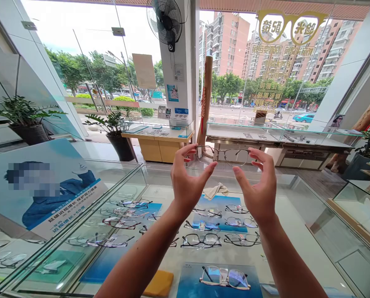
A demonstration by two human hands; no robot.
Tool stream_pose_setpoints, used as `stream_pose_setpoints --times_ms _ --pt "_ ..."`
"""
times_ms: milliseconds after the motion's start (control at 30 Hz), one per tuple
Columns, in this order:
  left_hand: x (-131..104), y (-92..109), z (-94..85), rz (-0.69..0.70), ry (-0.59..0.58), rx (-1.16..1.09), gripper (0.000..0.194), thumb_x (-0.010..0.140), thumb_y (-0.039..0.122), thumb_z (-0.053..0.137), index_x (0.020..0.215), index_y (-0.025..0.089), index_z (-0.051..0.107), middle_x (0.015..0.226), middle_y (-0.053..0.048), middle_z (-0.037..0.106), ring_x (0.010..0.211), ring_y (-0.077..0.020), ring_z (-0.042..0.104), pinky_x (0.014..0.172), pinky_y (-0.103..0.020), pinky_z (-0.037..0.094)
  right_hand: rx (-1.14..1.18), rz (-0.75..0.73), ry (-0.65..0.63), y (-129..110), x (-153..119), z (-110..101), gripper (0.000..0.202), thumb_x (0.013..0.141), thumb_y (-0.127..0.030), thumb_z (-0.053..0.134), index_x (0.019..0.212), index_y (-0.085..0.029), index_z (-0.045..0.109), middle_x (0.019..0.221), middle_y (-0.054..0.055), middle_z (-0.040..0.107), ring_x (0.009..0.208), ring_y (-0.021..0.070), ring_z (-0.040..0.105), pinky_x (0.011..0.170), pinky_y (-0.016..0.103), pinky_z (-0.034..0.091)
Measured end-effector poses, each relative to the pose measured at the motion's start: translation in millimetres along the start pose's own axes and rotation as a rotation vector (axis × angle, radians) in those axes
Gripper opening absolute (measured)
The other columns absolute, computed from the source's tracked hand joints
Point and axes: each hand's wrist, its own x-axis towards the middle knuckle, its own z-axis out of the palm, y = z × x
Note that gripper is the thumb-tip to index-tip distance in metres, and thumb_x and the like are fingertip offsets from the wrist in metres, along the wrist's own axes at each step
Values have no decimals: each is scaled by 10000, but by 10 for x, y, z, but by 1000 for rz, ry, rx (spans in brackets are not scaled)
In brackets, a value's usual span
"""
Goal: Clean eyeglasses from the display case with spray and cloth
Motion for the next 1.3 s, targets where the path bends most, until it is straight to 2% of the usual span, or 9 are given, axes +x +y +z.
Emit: stream_pose_setpoints --times_ms 133,300,600,700,933,1067,1300 --pt "-21 28 5 121 72 37 676 806 380 952 1376 261 607 1326 -114 723 1148 -274 719 912 -446 600 -3 8 -12 17 -15 6 517 981 -347 738 1464 -283 563 1441 108 667 1286 312 667 1059 552 594" --pt "-31 25 16 176 102 37 684 799 381 958 1364 256 593 1343 -123 717 1228 -295 703 918 -453 615 -19 -9 -6 22 -23 12 520 987 -344 729 1473 -284 555 1453 113 664 1284 317 673 1045 555 607" --pt "-54 2 -2 305 195 87 738 769 380 982 1369 272 566 1316 -97 722 1227 -298 706 968 -482 606 12 3 -40 -20 -14 12 525 991 -336 725 1487 -276 564 1476 115 677 1285 313 682 1062 555 598" --pt "-48 5 0 263 177 83 731 769 397 980 1364 266 577 1302 -98 727 1216 -297 704 955 -475 602 14 20 -42 -20 -15 11 520 988 -349 730 1478 -275 575 1460 115 686 1262 312 691 1055 554 596" --pt "-28 -6 27 27 94 12 672 791 450 959 1347 266 631 1262 -88 744 1072 -251 720 874 -426 568 -7 19 -7 -28 -20 10 476 989 -351 731 1438 -285 588 1400 99 694 1227 292 695 1047 529 591" --pt "-38 -7 34 12 84 -16 714 792 447 962 1393 264 623 1311 -95 747 1089 -253 725 880 -418 563 5 23 5 -59 -20 8 479 991 -338 736 1445 -295 591 1394 90 690 1235 290 688 1042 516 586" --pt "-41 -32 51 11 87 -24 657 809 421 955 1376 267 663 1278 -84 767 1062 -240 729 854 -400 560 103 20 50 -115 -22 -10 461 997 -321 714 1453 -311 646 1395 86 707 1232 302 690 1039 544 578"
